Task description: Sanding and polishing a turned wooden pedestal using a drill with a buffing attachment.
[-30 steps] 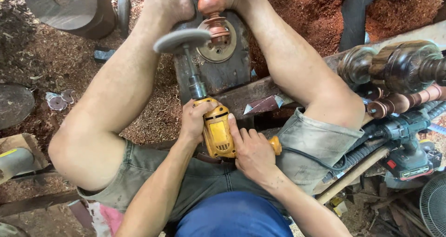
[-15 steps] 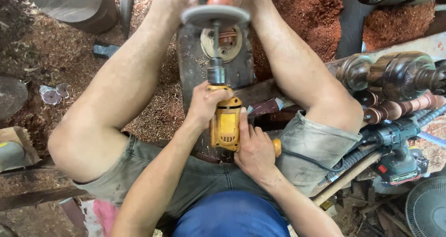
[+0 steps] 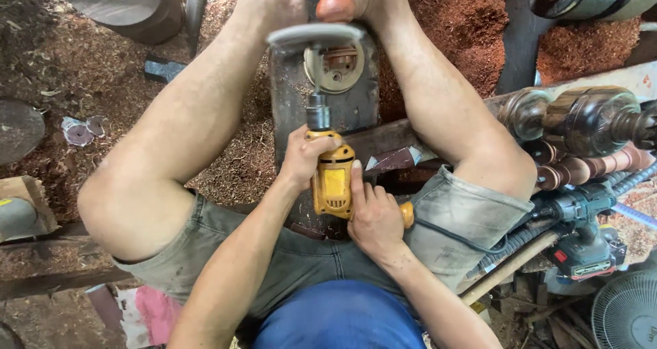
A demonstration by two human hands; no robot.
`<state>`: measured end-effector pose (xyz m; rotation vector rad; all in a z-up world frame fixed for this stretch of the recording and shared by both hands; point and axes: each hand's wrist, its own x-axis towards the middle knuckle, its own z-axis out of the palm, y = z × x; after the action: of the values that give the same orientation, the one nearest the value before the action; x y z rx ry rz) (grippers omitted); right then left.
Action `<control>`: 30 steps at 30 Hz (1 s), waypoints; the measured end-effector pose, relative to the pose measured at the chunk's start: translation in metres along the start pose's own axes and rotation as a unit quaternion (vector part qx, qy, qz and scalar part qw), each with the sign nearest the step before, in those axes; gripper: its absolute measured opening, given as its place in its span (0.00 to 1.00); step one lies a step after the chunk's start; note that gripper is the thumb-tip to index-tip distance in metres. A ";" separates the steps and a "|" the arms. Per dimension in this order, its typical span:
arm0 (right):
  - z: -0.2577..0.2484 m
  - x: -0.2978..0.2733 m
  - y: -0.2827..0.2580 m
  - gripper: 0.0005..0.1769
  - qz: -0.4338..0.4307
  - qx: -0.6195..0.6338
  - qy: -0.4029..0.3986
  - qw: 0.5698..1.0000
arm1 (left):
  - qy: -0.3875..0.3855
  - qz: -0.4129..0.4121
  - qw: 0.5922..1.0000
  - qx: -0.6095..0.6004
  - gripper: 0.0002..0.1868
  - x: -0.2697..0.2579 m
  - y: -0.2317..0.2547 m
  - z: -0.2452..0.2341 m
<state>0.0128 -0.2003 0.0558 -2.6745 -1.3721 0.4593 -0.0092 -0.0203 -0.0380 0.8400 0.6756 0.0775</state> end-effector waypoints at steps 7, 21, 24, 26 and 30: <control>-0.032 0.025 0.002 0.70 0.017 0.118 -0.140 0.983 | 0.045 0.008 0.999 -0.027 0.09 -0.014 0.012 -0.008; -0.002 0.333 0.057 0.62 0.247 0.199 0.122 0.940 | 0.134 0.107 0.981 0.087 0.09 -0.041 0.063 -0.017; 0.015 0.338 0.056 0.59 0.252 0.144 0.128 0.948 | 0.140 0.085 0.984 0.068 0.09 -0.038 0.065 -0.020; 0.019 0.335 0.062 0.55 0.245 0.127 0.147 0.950 | 0.143 0.082 0.986 0.035 0.10 -0.037 0.070 -0.020; 0.024 0.333 0.090 0.39 0.193 0.239 0.173 0.936 | 0.145 0.059 0.986 0.050 0.09 -0.035 0.080 -0.021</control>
<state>0.2574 0.0141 -0.0600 -2.4429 -0.5494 0.2809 -0.0331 0.0363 0.0269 0.9764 0.9077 0.2791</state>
